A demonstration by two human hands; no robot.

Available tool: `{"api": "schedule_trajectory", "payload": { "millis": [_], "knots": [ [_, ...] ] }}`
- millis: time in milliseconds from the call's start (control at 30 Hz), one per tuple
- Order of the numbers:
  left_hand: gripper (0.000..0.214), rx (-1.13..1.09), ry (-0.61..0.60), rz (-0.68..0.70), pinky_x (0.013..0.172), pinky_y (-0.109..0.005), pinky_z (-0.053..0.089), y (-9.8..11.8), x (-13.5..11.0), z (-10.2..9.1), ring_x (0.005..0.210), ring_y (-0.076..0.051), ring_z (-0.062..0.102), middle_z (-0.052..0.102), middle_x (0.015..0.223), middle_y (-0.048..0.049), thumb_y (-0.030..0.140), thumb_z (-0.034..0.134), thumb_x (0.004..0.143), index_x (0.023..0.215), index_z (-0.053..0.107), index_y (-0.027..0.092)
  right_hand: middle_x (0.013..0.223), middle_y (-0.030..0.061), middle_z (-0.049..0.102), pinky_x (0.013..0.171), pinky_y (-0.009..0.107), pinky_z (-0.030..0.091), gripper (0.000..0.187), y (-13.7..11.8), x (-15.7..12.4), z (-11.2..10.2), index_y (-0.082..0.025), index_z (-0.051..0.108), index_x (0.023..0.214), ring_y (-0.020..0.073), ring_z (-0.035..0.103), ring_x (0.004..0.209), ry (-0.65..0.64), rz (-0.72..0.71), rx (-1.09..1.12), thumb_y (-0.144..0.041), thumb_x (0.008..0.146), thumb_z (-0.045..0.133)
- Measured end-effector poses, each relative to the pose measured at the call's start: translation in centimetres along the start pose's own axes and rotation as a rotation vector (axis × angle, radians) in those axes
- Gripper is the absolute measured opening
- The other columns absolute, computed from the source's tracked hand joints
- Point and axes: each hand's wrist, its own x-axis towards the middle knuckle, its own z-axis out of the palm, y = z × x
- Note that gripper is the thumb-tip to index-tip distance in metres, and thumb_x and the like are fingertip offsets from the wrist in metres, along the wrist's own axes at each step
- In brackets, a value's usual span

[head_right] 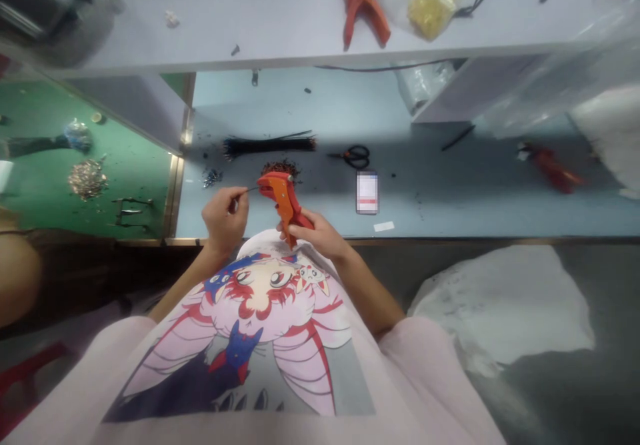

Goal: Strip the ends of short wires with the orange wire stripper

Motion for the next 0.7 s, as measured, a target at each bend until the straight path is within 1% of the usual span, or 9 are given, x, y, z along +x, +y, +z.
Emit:
{"api": "schedule_trajectory", "payload": {
  "millis": [67, 233, 367, 567, 700],
  "knots": [
    [0.014, -0.01, -0.007, -0.007, 0.062, -0.023, 0.037, 0.23, -0.03, 0.02, 0.058, -0.01, 0.046, 0.061, 0.072, -0.0012, 0.024, 0.052, 0.086, 0.089, 0.065, 0.018, 0.093, 0.0088, 0.063, 0.069, 0.031, 0.051, 0.036, -0.12, -0.04, 0.25, -0.014, 0.057, 0.106, 0.0171, 0.062, 0.079, -0.006, -0.004, 0.001, -0.035, 0.078, 0.066],
    [0.015, -0.067, -0.025, -0.079, 0.062, -0.024, 0.036, 0.54, -0.09, -0.22, 0.058, -0.011, 0.044, 0.059, 0.071, -0.0012, 0.025, 0.052, 0.085, 0.088, 0.066, 0.019, 0.091, 0.0072, 0.062, 0.068, 0.031, 0.051, 0.038, -0.36, -0.13, 0.43, -0.015, 0.054, 0.112, 0.016, 0.061, 0.076, -0.015, 0.037, 0.017, -0.033, 0.08, 0.064],
    [0.015, -0.102, -0.018, -0.126, 0.062, -0.024, 0.037, 0.76, -0.11, -0.46, 0.058, -0.011, 0.045, 0.06, 0.072, -0.0013, 0.026, 0.053, 0.085, 0.088, 0.066, 0.019, 0.09, 0.0075, 0.062, 0.067, 0.031, 0.05, 0.037, -0.39, -0.28, 0.41, -0.015, 0.054, 0.111, 0.016, 0.061, 0.074, -0.024, 0.054, 0.047, -0.033, 0.08, 0.064],
    [0.014, -0.106, -0.021, -0.086, 0.062, -0.023, 0.036, 0.94, -0.28, -0.38, 0.058, -0.01, 0.045, 0.059, 0.071, -0.0007, 0.023, 0.052, 0.085, 0.09, 0.065, 0.019, 0.091, 0.0077, 0.062, 0.069, 0.032, 0.051, 0.039, -0.61, -0.57, 0.39, -0.014, 0.053, 0.112, 0.0168, 0.062, 0.076, -0.034, 0.063, 0.075, -0.032, 0.08, 0.064],
    [0.014, -0.1, -0.02, -0.084, 0.061, -0.023, 0.036, 1.04, -0.35, -0.34, 0.058, -0.01, 0.045, 0.059, 0.07, -0.0007, 0.023, 0.052, 0.085, 0.089, 0.065, 0.019, 0.088, 0.0069, 0.062, 0.065, 0.03, 0.051, 0.035, -0.7, -0.7, 0.3, -0.014, 0.054, 0.11, 0.0156, 0.061, 0.074, -0.034, 0.042, 0.056, -0.032, 0.081, 0.063]
  ]
}}
